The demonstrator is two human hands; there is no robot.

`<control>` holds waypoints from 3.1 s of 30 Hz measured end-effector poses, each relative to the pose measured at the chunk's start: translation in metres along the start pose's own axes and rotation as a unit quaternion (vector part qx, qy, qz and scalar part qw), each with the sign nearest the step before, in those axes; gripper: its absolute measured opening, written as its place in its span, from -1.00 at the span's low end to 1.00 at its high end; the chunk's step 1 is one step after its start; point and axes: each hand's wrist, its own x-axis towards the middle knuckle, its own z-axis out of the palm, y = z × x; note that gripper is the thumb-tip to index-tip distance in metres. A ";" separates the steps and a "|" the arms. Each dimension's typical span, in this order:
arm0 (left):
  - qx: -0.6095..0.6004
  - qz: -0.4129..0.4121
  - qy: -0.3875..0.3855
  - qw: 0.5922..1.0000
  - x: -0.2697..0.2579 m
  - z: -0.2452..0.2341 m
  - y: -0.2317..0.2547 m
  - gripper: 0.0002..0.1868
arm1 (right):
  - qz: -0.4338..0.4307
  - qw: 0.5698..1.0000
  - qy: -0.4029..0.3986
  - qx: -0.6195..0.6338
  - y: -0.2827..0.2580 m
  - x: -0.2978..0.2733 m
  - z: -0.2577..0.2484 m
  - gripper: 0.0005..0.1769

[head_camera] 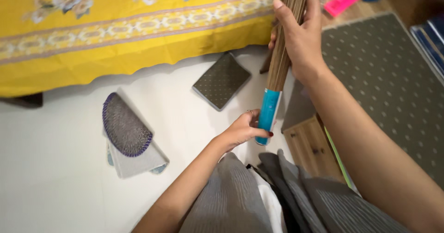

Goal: The person sweeps a beige mat on a wooden desk with a broom, then flips it over to sweep the other side. They then place a patterned mat on the desk and sweep it with the broom. Finally, the person uses a pink brush to scrub the patterned mat.

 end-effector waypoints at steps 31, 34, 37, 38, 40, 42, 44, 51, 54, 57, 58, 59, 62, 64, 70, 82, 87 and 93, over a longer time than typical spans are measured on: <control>0.248 -0.094 0.329 0.906 0.142 -0.395 0.071 -0.47 | 0.467 0.872 -0.070 0.125 0.245 0.361 0.116 -0.45; 0.408 -0.187 0.364 0.816 0.163 -0.424 0.108 -0.53 | 0.478 0.859 -0.063 0.173 0.268 0.386 0.130 -0.52; 0.476 -0.057 0.382 0.790 0.206 -0.452 0.157 -0.39 | 0.476 0.847 -0.063 0.227 0.295 0.409 0.142 -0.51; 0.452 -0.043 0.362 0.814 0.222 -0.464 0.171 -0.39 | 0.480 0.842 -0.060 0.238 0.305 0.417 0.152 -0.50; 0.404 -0.012 0.316 0.858 0.257 -0.498 0.199 -0.41 | 0.486 0.834 -0.033 0.259 0.320 0.440 0.171 -0.51; 0.423 0.018 0.273 0.864 0.286 -0.533 0.219 -0.41 | 0.498 0.822 0.008 0.276 0.334 0.465 0.190 -0.55; 0.442 0.034 0.245 0.862 0.316 -0.576 0.237 -0.40 | 0.505 0.819 0.038 0.270 0.349 0.502 0.203 -0.60; 0.524 -0.040 0.230 0.819 0.384 -0.704 0.294 -0.44 | 0.503 0.808 0.059 0.301 0.397 0.610 0.238 -0.66; 0.569 0.009 0.246 0.784 0.408 -0.744 0.316 -0.46 | 0.474 0.820 0.014 0.321 0.403 0.644 0.254 -0.61; 0.557 0.025 0.282 0.781 0.431 -0.774 0.330 -0.48 | 0.478 0.820 0.033 0.313 0.403 0.672 0.271 -0.53; 0.544 0.019 0.294 0.786 0.437 -0.782 0.334 -0.48 | 0.471 0.831 0.039 0.292 0.403 0.681 0.274 -0.52; 0.519 0.048 0.285 0.804 0.442 -0.790 0.336 -0.47 | 0.463 0.842 0.045 0.273 0.402 0.688 0.276 -0.51; 0.452 0.083 0.257 0.850 0.458 -0.807 0.335 -0.46 | 0.447 0.851 0.066 0.269 0.401 0.701 0.276 -0.47; 0.424 0.037 0.240 0.873 0.470 -0.812 0.328 -0.51 | 0.445 0.849 0.077 0.273 0.398 0.705 0.272 -0.45; 0.416 0.116 0.141 0.891 0.498 -0.800 0.282 -0.61 | 0.437 0.843 0.137 0.284 0.379 0.682 0.239 -0.48; 0.370 0.033 -0.137 0.918 0.578 -0.574 0.210 -0.69 | 0.311 0.798 0.440 0.271 0.280 0.499 0.078 -0.51; 0.277 0.046 -0.238 0.930 0.577 -0.438 0.184 -0.72 | 0.246 0.750 0.551 0.270 0.233 0.392 -0.006 -0.56; 0.269 0.039 -0.279 0.921 0.567 -0.291 0.158 -0.72 | 0.237 0.765 0.583 0.135 0.206 0.293 -0.098 -0.54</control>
